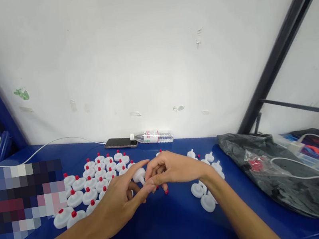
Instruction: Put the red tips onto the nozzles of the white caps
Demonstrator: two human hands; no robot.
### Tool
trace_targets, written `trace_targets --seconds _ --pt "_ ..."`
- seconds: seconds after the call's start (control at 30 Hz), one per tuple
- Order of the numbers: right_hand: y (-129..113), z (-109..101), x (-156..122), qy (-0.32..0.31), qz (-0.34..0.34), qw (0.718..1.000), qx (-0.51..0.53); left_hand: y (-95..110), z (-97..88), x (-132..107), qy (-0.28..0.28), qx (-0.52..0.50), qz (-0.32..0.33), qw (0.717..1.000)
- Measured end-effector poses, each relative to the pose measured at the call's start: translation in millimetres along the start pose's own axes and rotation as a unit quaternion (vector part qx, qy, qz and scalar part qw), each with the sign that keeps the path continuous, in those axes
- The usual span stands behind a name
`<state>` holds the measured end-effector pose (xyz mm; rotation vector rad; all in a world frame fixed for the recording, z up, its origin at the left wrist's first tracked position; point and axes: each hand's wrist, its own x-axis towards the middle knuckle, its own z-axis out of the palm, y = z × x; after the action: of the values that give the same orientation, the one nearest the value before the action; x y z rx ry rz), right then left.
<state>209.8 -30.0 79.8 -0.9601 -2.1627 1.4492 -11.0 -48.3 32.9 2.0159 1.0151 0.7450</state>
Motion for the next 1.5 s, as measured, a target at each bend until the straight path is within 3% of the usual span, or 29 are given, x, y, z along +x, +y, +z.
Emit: trace_targets --seconds 0.63,0.87,1.07,1.3,1.5 --pt "6.6 -3.4 3.0 -0.036 -0.022 0.999 0.005 -10.0 3.4 1.9 -0.021 -0.019 0.054 0.998" --pt "6.0 -2.9 2.9 -0.036 -0.024 0.999 -0.008 -7.1 4.2 1.0 0.026 -0.043 -0.010 0.999" --pt "1.8 -2.7 0.5 -0.059 -0.004 0.998 -0.016 -8.0 3.4 4.2 -0.018 -0.109 0.022 0.994" --pt "1.1 -4.2 -0.9 -0.071 -0.055 0.996 -0.018 -14.2 5.9 5.6 -0.009 -0.117 0.038 0.992" --pt "-3.6 -1.5 -4.6 -0.054 0.000 0.999 0.008 -14.4 4.8 5.3 -0.011 -0.105 0.046 0.993"
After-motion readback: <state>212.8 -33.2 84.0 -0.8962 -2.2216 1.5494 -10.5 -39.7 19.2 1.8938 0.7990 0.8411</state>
